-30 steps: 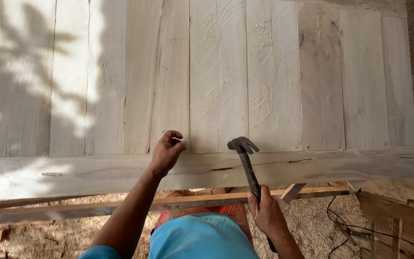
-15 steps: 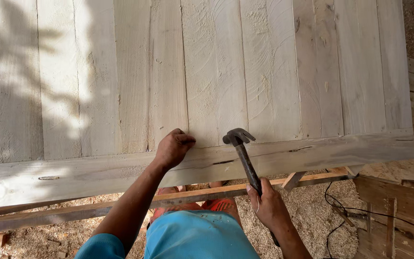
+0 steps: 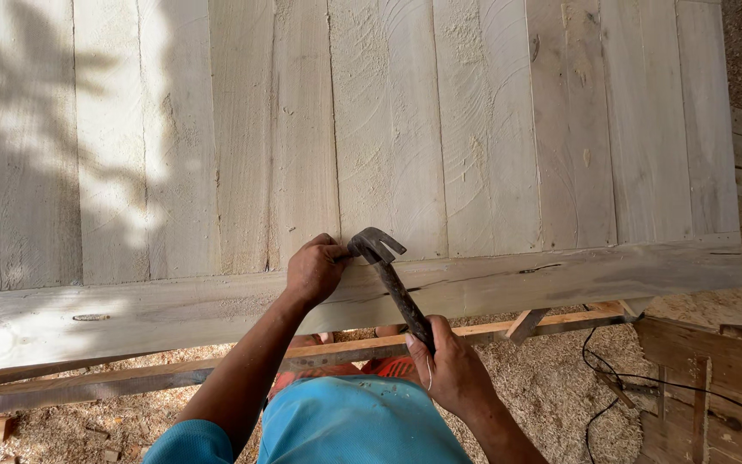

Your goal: The person hammers nails into a wooden plank using a hammer. They hold the nail with one hand and strike it with the hammer in the other, working along the edge of the plank.

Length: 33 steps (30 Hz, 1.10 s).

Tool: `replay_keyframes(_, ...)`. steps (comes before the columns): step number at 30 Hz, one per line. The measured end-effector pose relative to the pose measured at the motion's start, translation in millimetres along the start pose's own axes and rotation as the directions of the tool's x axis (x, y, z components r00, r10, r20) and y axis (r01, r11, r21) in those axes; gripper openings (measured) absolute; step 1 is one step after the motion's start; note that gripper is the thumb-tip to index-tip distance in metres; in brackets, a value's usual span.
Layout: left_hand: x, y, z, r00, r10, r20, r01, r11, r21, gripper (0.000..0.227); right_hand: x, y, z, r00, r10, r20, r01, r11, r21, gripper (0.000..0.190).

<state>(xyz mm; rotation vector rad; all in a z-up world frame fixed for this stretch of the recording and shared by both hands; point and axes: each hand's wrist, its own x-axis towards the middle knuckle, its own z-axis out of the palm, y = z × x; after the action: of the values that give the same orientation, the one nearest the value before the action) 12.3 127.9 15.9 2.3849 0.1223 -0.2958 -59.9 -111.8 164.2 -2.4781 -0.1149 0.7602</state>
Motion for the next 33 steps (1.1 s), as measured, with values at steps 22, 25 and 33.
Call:
replay_keyframes(22, -2, -37, -9, 0.949, -0.312, 0.044, 0.213, 0.534, -0.818, 0.025, -18, -29, -3, 0.990, -0.052, -0.129, 0.067, 0.991, 0.120, 0.032)
replay_keyframes(25, 3, -47, -18, 0.931, -0.320, 0.176, 0.217, 0.098, -0.971, 0.029, -4, -27, 0, 0.996, -0.061, -0.066, 0.066, 0.994, 0.084, 0.031)
replay_keyframes(33, -19, -46, -31, 0.905, -0.320, 0.279, 0.261, -0.100, -0.960, 0.023, -10, -21, 12, 0.965, -0.138, -0.222, 0.167, 0.978, 0.122, 0.035)
